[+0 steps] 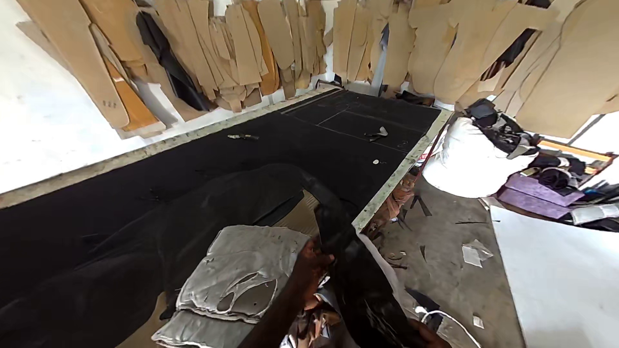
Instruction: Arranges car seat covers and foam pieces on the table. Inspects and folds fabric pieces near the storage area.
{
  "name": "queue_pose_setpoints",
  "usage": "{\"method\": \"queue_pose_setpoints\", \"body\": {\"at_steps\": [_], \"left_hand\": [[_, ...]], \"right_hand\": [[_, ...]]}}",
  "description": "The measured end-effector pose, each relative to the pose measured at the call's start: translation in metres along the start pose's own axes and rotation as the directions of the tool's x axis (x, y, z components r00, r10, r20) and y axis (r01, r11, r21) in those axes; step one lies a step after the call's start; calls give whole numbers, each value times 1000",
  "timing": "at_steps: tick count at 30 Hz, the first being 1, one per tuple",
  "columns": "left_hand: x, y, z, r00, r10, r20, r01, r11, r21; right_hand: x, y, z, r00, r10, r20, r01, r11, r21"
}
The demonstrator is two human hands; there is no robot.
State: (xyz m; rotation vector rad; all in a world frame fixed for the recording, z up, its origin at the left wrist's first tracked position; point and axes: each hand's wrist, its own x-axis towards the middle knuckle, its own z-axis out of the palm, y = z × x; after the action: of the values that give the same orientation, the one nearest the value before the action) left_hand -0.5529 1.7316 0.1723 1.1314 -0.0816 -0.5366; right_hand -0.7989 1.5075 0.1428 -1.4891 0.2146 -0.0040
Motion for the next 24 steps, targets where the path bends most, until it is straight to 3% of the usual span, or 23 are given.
{"method": "queue_pose_setpoints", "body": {"at_steps": [3,8,13,15,19,21,24], "left_hand": [[56,30,14,983,167,-74,-163,985,54],[182,81,18,920,386,-68,-389,921,-31],[304,123,10,872,470,-138,-482,873,-69],[350,134,-2,847,483,-223,-492,870,17],[376,112,-38,797,499,-340,-313,823,474],[349,79,-37,814,438,-381,-147,791,594],[288,13,-7,853,220,-472,159,753,638]], "right_hand": [[62,6,-22,984,118,133,-113,993,-45],[227,0,-27,959,144,246,-121,987,-104],[379,-31,-30,972,137,190,-117,986,-115],[427,-37,-36,970,157,185,-122,975,-186],[499,-29,-40,914,309,261,-226,925,-304],[522,-20,-44,874,375,309,-269,903,-335],[542,-14,-50,835,428,346,-305,883,-356]]}}
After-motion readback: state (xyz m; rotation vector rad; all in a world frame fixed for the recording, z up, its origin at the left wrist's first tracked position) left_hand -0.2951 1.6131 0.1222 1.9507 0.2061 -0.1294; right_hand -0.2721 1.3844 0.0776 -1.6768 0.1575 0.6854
